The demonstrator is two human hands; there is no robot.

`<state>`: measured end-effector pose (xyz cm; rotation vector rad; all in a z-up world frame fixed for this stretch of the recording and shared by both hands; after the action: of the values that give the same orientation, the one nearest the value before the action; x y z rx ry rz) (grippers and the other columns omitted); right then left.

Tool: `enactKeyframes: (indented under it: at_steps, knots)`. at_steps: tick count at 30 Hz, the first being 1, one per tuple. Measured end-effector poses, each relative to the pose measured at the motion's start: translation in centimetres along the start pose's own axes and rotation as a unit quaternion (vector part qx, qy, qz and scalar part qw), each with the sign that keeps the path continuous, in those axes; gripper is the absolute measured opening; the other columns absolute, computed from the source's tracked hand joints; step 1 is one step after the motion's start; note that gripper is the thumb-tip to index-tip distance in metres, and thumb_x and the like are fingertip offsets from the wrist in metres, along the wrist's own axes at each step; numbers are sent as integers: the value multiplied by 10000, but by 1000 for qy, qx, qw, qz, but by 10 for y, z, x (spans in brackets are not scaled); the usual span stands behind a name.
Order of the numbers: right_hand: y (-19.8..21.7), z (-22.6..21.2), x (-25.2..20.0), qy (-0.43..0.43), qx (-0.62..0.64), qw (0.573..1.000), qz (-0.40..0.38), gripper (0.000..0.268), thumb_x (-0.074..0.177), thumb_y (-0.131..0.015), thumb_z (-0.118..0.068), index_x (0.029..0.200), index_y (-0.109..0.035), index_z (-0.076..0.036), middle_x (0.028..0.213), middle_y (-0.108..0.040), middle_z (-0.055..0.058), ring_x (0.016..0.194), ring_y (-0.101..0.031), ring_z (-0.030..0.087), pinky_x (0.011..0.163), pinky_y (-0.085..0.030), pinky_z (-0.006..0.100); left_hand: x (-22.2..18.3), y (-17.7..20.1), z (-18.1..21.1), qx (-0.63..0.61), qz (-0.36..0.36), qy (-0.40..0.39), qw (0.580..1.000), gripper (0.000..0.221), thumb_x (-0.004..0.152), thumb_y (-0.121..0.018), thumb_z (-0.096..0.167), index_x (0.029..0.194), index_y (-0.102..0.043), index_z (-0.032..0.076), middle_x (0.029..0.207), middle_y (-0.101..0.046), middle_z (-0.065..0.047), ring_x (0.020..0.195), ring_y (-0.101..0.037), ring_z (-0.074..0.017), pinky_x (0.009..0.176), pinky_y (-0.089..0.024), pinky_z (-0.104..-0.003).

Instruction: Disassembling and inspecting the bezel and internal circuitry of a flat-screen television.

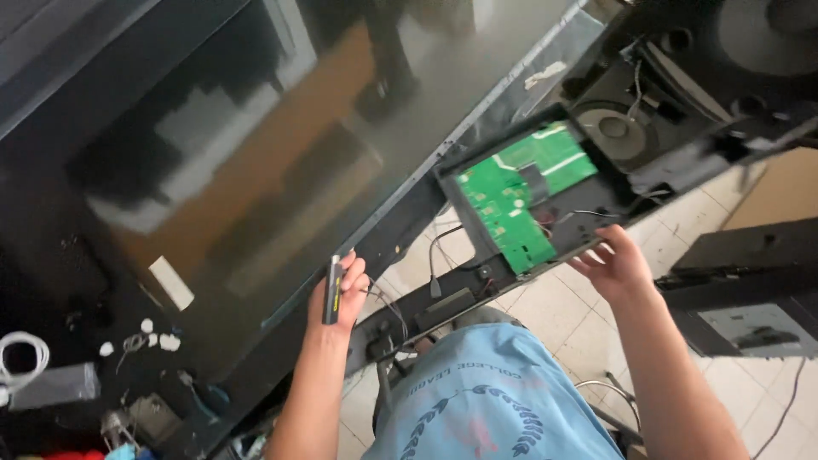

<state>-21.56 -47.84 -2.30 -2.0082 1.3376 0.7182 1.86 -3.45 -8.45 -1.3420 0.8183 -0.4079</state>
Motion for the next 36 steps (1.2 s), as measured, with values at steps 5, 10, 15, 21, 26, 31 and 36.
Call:
enactKeyframes:
  at_steps: [5, 10, 15, 21, 26, 31, 36]
  knots:
    - [16, -25, -25, 25, 9, 998, 54, 189, 883, -678, -121, 1063, -647, -171, 1150, -716, 62, 1040, -746, 264, 1037, -681, 557, 10, 52, -16, 11, 71, -43, 996, 319, 1054, -562, -70, 789, -483, 89, 642, -361, 1, 490, -354, -75, 452, -281, -203]
    - [53, -54, -27, 64, -14, 996, 68, 125, 929, -706, -150, 1023, -634, -193, 1087, -701, -19, 1097, -744, 216, 1063, -679, 545, 11, 77, -12, -19, 82, -51, 995, 142, 1139, -454, 72, 997, -467, 71, 749, -518, -34, 501, -467, -104, 421, -378, -222]
    - [70, -79, -46, 113, -14, 991, 76, 179, 950, -690, -119, 984, -535, -203, 1065, -736, -13, 1095, -783, 238, 1028, -694, 531, 1, 42, -22, 59, 156, -89, 982, 81, 1062, -553, -59, 1107, -615, -30, 600, -291, 15, 437, -353, -62, 379, -267, -174]
    - [112, -83, -13, 111, 88, 973, 181, 509, 887, -840, -113, 1254, -493, -183, 998, -711, 29, 821, -686, 163, 1011, -751, 560, -30, -6, -93, 148, 145, -110, 972, 698, 1042, -608, 164, 1694, -374, 82, 1782, -385, -223, 460, -507, -63, 408, -369, -177]
    - [127, -84, -1, 80, 131, 962, 225, 309, 840, -844, -186, 1093, -692, -96, 1050, -748, 100, 943, -738, 201, 1010, -775, 538, -35, 17, -152, 126, 6, -37, 991, 673, 956, -893, 206, 1507, -550, 31, 1483, -646, -224, 591, -665, -101, 491, -532, -203]
    - [171, -105, 3, 62, 147, 966, 201, 310, 829, -848, -288, 1082, -707, -177, 1044, -817, 14, 1000, -828, 158, 1022, -748, 484, -53, 20, -166, 203, 132, -16, 970, 652, 959, -743, 97, 1549, -481, 8, 1429, -603, -257, 473, -520, -74, 387, -380, -190]
    - [226, -159, -19, 101, 29, 976, 190, 233, 803, -787, -519, 903, -708, -325, 813, -651, -79, 833, -755, 172, 900, -735, 467, -76, 6, -159, 263, 164, 19, 951, 673, 996, -653, 47, 1631, -442, -17, 1492, -604, -296, 462, -509, -38, 398, -375, -168]
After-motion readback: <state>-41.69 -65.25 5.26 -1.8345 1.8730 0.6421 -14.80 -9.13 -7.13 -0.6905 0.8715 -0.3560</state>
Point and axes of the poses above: each hand's wrist, its own x-axis towards the middle knuckle, its own y-axis out of the back of the hand, z = x × y, the point moved 4 cm from there along x, towards the middle knuckle
